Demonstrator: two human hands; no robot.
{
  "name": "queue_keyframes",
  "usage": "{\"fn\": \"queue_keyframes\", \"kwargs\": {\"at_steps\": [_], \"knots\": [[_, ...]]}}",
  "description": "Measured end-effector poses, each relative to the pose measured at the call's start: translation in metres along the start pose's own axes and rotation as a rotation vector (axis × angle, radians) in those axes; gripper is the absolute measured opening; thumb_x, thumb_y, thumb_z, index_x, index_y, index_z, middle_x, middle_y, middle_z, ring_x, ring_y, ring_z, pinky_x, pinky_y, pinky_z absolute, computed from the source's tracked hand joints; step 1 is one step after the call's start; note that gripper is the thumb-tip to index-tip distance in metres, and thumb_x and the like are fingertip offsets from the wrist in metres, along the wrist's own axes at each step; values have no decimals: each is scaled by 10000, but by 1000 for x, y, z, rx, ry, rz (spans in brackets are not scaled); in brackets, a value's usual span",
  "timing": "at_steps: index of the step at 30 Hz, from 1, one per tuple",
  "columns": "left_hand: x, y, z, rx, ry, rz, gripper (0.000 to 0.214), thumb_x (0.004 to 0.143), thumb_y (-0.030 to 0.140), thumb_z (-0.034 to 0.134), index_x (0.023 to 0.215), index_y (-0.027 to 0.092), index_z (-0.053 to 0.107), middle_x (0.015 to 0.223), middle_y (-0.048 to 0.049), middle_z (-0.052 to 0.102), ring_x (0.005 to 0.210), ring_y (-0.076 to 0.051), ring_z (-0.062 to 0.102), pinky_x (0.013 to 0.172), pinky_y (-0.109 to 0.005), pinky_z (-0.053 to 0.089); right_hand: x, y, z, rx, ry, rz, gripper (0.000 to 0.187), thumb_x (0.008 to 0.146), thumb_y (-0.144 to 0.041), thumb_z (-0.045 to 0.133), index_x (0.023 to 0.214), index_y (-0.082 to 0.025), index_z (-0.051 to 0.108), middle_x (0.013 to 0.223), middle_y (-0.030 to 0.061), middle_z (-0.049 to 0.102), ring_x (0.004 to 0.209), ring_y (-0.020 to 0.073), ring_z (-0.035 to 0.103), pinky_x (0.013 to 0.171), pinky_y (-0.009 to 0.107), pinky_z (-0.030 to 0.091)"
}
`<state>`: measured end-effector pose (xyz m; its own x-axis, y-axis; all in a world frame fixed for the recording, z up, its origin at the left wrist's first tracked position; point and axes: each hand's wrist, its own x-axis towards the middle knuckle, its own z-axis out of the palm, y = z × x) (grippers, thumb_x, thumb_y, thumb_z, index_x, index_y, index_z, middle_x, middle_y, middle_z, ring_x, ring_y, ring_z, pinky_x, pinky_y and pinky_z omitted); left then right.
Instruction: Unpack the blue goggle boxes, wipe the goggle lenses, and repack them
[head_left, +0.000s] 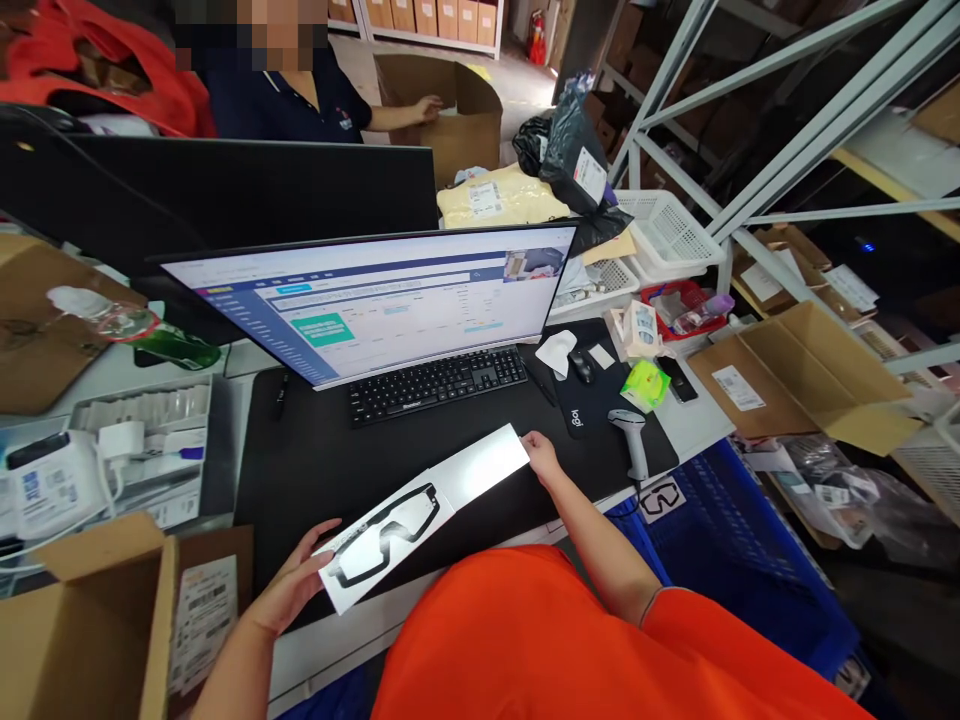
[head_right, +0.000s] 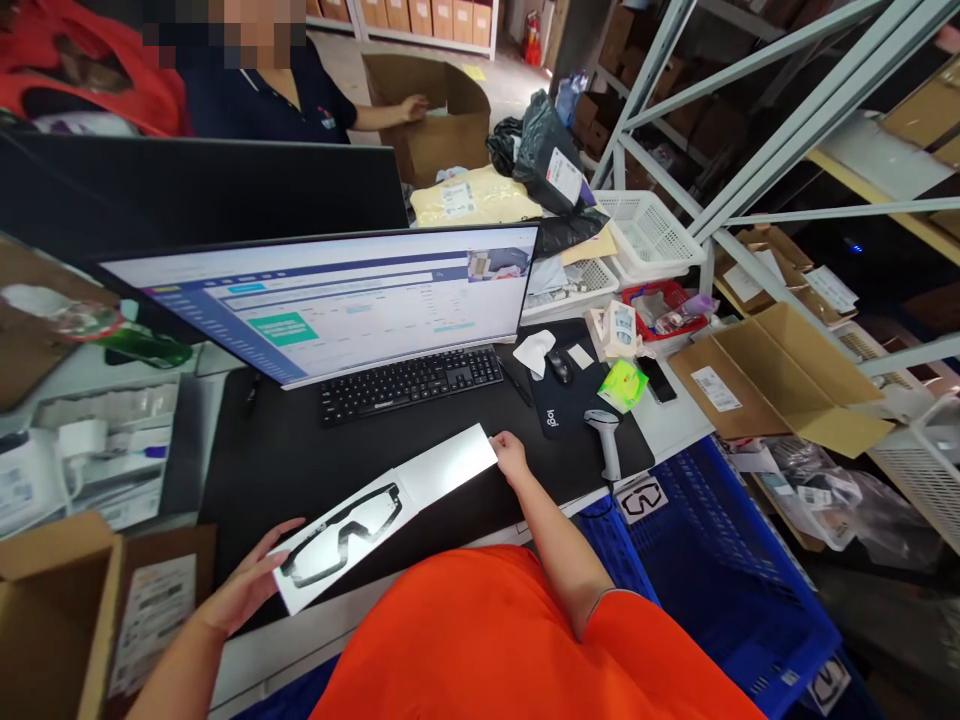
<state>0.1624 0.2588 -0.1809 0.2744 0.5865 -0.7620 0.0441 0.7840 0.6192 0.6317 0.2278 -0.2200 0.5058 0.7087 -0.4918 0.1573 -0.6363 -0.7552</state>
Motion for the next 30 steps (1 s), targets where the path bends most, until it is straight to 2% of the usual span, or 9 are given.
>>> {"fn": "queue_keyframes", "kwargs": {"at_steps": [5,8,12,16,20,23,26,28,30], "knots": [[-26,-8,-12,92,289,68,909,508,697,791,1248,249,512,1103,-119,727,1022,-376,698,804,-459,586,7,-3,-5,-75,15,-32,312,989,-370,636,1212,-153,638,1195,82,663,1014,219,672,870,414,593],[-43,7,-7,278,423,144,1062,445,697,811,1328,198,497,1228,-173,659,1153,-416,632,971,-545,528,8,-5,-8,-125,-4,-62,310,988,-367,637,1211,-152,637,1189,83,665,1007,215,674,865,411,593],[-65,44,21,554,642,299,1182,439,663,847,1439,167,458,1398,-201,532,1323,-468,475,1158,-627,319,5,-12,-18,-204,-68,-131,306,985,-364,642,1201,-148,640,1168,80,671,979,206,679,840,396,599],[-72,76,57,944,826,510,1151,566,605,781,1492,51,381,1339,-248,567,1285,-441,514,1127,-560,391,2,-30,-32,-295,-78,-262,294,993,-385,625,1166,-150,658,1146,80,688,986,207,682,883,420,584],[-62,84,82,1007,870,516,1170,654,623,734,1526,-10,278,1391,-291,524,1331,-428,486,1128,-524,405,-8,-57,-36,-376,-141,-467,383,976,-414,589,1299,-213,638,1306,129,666,1221,278,631,1075,492,486],[-57,79,94,1006,851,475,1161,694,664,702,1547,21,247,1410,-300,515,1304,-446,514,1062,-565,456,-20,-73,-29,-467,-318,-638,805,775,-438,803,1494,-267,488,1548,126,490,1435,311,457,1188,482,376],[-64,75,98,1018,846,436,1130,707,629,700,1561,53,235,1469,-305,458,1343,-472,474,1045,-607,456,-28,-83,-20,-590,-486,-745,1180,511,-354,960,1551,-260,411,1615,151,389,1501,370,336,1218,525,306],[-73,73,100,1015,850,407,1151,699,602,718,1568,43,210,1458,-316,458,1336,-479,479,1030,-602,469,-30,-87,-15,-665,-527,-791,1200,487,-223,943,1558,-239,400,1596,177,398,1497,400,310,1213,564,281],[-81,72,104,999,868,378,1180,690,600,736,1573,39,189,1398,-311,509,1284,-470,527,992,-576,501,-33,-92,-13,-718,-521,-830,1140,537,-104,853,1568,-222,381,1541,192,441,1449,402,351,1182,577,309]]}}
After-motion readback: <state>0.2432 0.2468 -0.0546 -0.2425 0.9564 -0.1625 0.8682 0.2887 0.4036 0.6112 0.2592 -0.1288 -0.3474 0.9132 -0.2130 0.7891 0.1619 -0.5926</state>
